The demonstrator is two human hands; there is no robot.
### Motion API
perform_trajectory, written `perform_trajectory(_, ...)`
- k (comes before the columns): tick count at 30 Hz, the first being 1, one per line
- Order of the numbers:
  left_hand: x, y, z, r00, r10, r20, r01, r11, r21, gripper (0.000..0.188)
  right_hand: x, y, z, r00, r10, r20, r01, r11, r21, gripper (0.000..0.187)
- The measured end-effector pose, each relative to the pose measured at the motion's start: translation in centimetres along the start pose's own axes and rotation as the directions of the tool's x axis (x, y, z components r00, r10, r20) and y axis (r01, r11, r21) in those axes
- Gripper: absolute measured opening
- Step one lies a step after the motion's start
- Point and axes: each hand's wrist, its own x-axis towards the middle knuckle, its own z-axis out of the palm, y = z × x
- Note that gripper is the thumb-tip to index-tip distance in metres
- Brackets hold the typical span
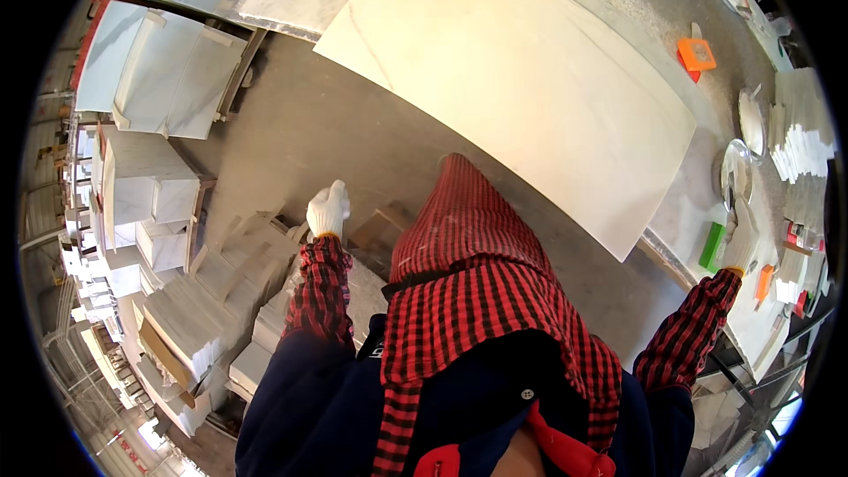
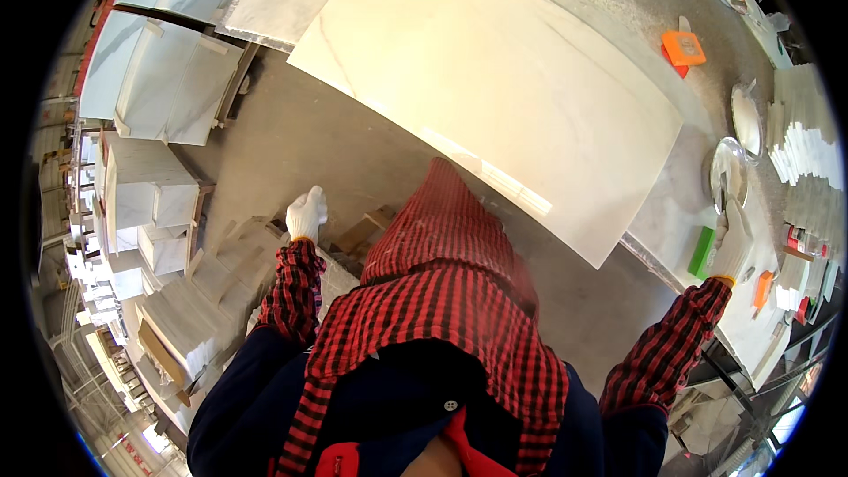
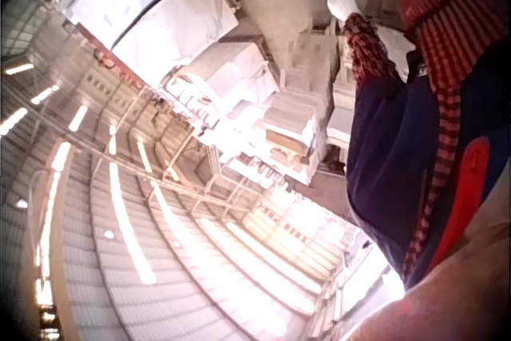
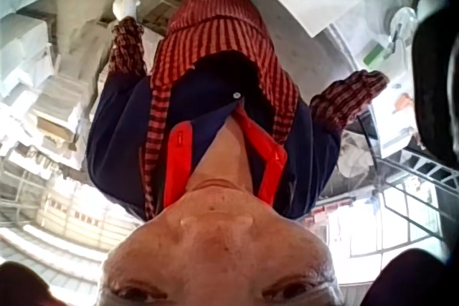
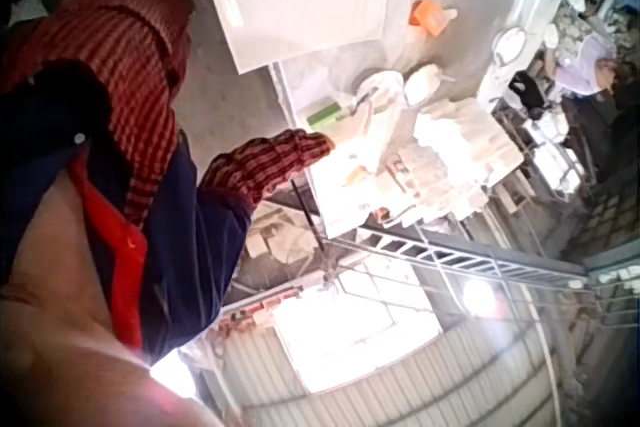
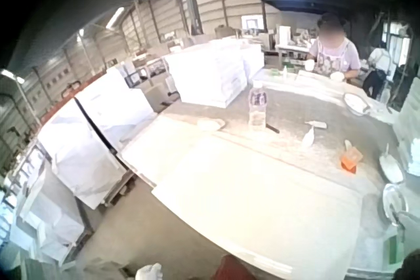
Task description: The person uses a metal scraper to remove residue from the surface of large white plastic sheets. They repeatedly flip the sheets over to work on different sides and edges, then stack the finished sheets on a pile to the left.
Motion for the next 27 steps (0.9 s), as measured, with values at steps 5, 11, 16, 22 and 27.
perform_trajectory(5, 0.3, 5.8, 2.1, 0.960, 0.267, 0.088, -0.281, 0.905, 0.319, 0.084, 4.1, 4.3, -3.7, 0.993, -0.086, -0.079, 0.073, 0.985, -0.159, 0.040)
perform_trajectory(11, 5.3, 4.3, 1.8, 0.973, 0.190, 0.132, -0.199, 0.978, 0.065, 0.084, -1.2, -2.0, -3.1, 0.959, -0.245, -0.139, 0.073, 0.692, -0.718, 0.054)
perform_trajectory(16, 5.5, 8.5, 2.2, 0.998, -0.053, 0.037, 0.047, 0.988, 0.145, 0.045, -9.6, -11.1, 8.0, 0.805, -0.592, -0.045, 0.380, 0.571, -0.728, 0.050)
perform_trajectory(22, 9.2, 4.1, 2.8, 0.985, 0.120, 0.125, -0.139, 0.978, 0.157, 0.045, -11.1, -7.6, 26.3, 0.636, -0.612, 0.470, 0.766, 0.424, -0.484, 0.075)
perform_trajectory(27, 11.2, 2.4, 1.2, 0.875, 0.427, 0.228, -0.484, 0.753, 0.445, 0.071, -8.4, -9.2, 32.8, 0.542, -0.684, 0.488, 0.825, 0.325, -0.462, 0.082)
